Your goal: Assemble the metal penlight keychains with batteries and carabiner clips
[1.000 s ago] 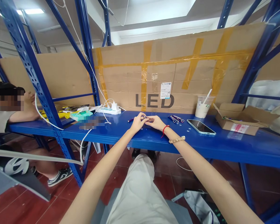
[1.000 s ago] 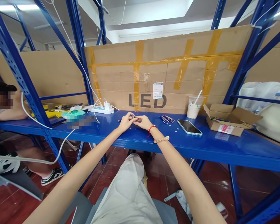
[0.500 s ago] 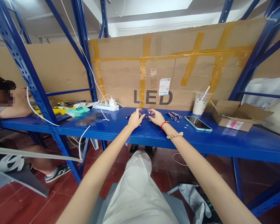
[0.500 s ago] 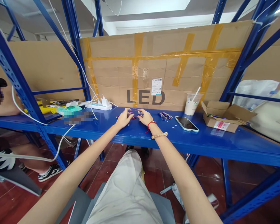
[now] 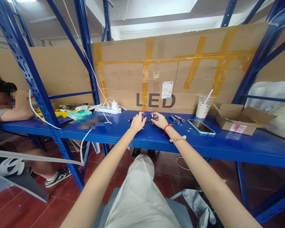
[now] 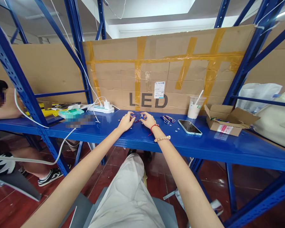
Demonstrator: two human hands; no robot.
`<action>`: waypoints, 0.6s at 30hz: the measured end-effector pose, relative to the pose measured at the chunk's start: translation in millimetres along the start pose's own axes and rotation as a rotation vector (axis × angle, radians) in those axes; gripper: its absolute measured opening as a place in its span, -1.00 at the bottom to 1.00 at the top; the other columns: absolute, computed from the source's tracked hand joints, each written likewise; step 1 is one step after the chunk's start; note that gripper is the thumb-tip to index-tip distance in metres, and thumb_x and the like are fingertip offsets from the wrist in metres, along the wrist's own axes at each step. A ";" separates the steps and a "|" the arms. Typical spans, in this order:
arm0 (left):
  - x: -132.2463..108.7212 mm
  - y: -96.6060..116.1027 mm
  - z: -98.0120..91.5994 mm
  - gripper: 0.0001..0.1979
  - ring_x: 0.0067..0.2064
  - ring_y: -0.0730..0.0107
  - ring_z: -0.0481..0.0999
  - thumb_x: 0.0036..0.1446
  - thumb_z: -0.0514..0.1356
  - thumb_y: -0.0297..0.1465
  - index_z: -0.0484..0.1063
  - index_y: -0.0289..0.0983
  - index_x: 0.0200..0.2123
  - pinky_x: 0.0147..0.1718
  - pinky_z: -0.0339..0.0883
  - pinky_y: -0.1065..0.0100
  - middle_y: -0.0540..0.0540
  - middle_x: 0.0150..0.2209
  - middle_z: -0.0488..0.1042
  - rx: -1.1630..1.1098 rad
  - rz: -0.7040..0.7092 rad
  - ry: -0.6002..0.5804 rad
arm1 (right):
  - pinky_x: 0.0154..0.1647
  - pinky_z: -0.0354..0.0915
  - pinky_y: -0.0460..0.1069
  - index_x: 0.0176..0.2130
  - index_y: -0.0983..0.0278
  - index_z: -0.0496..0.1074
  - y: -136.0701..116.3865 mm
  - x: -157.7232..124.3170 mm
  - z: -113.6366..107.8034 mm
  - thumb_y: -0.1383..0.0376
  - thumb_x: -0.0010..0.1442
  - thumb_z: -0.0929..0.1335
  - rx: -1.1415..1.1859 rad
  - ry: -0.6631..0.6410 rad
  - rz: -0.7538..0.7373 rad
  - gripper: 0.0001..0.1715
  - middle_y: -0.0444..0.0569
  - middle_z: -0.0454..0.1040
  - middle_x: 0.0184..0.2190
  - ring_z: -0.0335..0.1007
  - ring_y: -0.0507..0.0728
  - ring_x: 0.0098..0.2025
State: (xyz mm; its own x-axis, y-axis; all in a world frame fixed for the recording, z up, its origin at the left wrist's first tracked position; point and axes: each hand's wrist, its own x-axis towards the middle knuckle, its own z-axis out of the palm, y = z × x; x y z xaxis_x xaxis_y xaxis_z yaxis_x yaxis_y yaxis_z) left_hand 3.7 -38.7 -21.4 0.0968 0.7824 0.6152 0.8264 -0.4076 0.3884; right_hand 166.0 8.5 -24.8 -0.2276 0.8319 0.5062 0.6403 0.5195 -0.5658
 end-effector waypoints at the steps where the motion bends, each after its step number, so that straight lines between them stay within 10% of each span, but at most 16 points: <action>1: -0.4 0.1 0.0 -0.77 -0.15 0.17 0.40 0.17 0.00 -0.35 0.21 -0.27 -0.10 -0.12 0.22 0.17 -0.13 -0.32 0.47 0.003 -0.001 -0.003 | -0.26 0.35 -0.02 -0.07 0.18 0.38 0.7 0.4 0.2 0.31 0.01 0.36 0.001 0.000 0.002 -0.58 -0.09 0.49 -0.31 0.44 0.06 -0.35; 12: -6.4 19.4 -15.6 -0.82 -0.13 0.24 0.37 0.17 -0.03 -0.41 0.28 -0.24 -0.17 -0.10 0.16 0.23 -0.11 -0.27 0.45 0.061 0.092 0.107 | -0.20 0.35 0.01 -0.08 0.20 0.39 2.9 1.1 0.3 0.29 -0.01 0.38 -0.029 0.029 -0.035 -0.57 -0.08 0.50 -0.33 0.43 0.08 -0.26; 18: -107.3 78.5 -51.1 -0.77 -0.20 0.32 0.40 0.21 -0.13 -0.35 0.31 -0.18 -0.30 -0.13 0.23 0.22 -0.10 -0.30 0.45 -0.276 0.009 0.474 | -0.26 0.37 -0.01 -0.08 0.23 0.39 3.9 0.6 -0.2 0.27 -0.02 0.38 -0.014 0.034 -0.039 -0.56 -0.07 0.51 -0.34 0.44 0.07 -0.33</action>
State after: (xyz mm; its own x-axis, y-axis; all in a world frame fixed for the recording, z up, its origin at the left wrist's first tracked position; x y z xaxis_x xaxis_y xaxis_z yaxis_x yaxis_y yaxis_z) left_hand 29.8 -178.7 -21.8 -0.2101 0.5069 0.8360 0.6446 -0.5711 0.5083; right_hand 168.5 11.0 -26.7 -0.2275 0.8037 0.5498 0.6417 0.5484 -0.5361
